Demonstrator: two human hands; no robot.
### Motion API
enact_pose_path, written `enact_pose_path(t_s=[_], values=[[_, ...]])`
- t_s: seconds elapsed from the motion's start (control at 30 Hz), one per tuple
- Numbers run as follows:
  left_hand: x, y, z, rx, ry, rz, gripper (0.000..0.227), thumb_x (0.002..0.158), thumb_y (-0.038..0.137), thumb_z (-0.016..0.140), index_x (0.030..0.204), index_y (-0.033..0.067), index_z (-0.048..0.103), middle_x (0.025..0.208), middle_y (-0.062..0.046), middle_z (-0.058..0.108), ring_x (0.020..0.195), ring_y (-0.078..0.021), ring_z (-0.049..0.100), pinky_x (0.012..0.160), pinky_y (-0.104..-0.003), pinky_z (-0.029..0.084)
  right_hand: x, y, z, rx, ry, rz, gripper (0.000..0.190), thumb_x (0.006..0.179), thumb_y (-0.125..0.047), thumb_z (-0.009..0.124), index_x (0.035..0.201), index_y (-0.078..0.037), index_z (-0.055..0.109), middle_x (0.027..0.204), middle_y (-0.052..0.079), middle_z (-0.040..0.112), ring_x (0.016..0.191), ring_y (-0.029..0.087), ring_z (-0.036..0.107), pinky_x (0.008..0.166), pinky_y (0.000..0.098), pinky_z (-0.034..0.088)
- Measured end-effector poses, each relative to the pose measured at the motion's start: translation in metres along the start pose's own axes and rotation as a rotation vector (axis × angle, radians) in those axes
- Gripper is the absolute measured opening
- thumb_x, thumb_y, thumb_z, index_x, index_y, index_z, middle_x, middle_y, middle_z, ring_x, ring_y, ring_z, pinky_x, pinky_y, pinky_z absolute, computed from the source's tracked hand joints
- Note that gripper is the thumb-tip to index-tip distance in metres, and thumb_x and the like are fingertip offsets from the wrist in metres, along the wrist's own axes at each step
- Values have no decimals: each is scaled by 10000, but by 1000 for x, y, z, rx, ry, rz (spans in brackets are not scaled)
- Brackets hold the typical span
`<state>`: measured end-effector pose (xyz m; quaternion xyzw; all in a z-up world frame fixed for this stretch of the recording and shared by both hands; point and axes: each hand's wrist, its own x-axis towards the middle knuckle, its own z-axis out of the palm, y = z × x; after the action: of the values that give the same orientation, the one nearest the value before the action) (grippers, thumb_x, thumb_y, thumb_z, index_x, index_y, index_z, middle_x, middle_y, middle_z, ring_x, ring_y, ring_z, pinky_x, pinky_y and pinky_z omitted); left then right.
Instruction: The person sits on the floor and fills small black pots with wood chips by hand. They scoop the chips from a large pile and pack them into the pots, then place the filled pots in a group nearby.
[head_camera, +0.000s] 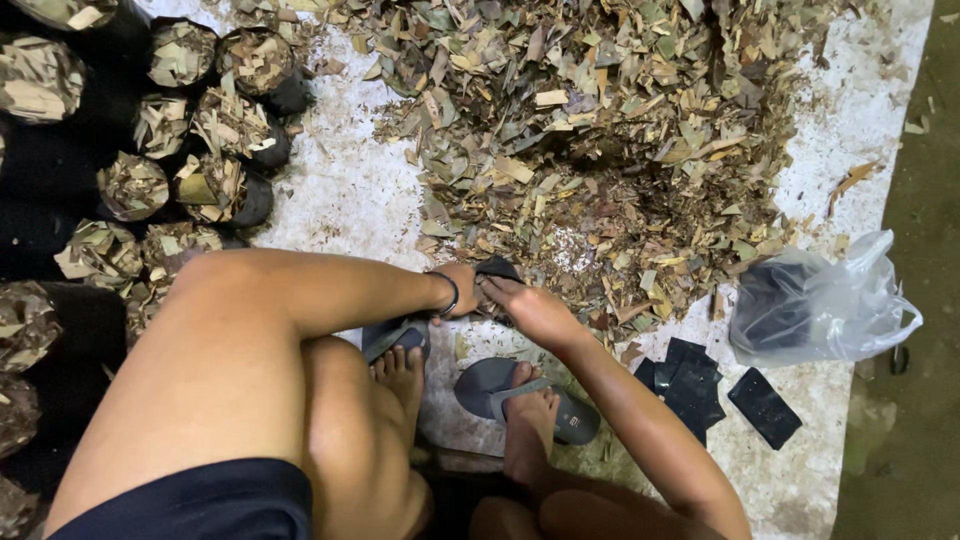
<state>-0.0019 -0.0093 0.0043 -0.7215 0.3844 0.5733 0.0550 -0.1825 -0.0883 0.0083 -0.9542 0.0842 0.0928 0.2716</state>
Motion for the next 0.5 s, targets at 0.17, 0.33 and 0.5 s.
enact_pose_path(t_s=[0.17,0.33,0.5], values=[[19,-9,6,62,126,29,389,911,313,658,1010,-58,720,1006,-256,749,731,-342,774,605,-428,637,0,5,-6,-149,-63,-48,611,866,-1,531,1475,-13,479,1404,207,585,944,366,724,788,444,606],[22,-19,5,115,243,107,517,905,351,660,1194,-75,620,1116,-298,719,959,-383,763,854,-447,613,-2,9,-2,-96,52,-35,389,927,-64,591,1316,-59,613,1115,131,660,1063,312,677,868,404,590],[10,-21,-11,244,283,196,429,931,380,595,1089,9,743,1159,-267,698,1107,-419,675,974,-493,535,-11,13,9,-29,101,-152,467,815,42,586,1273,-38,638,1252,125,666,1173,308,645,989,410,557]])
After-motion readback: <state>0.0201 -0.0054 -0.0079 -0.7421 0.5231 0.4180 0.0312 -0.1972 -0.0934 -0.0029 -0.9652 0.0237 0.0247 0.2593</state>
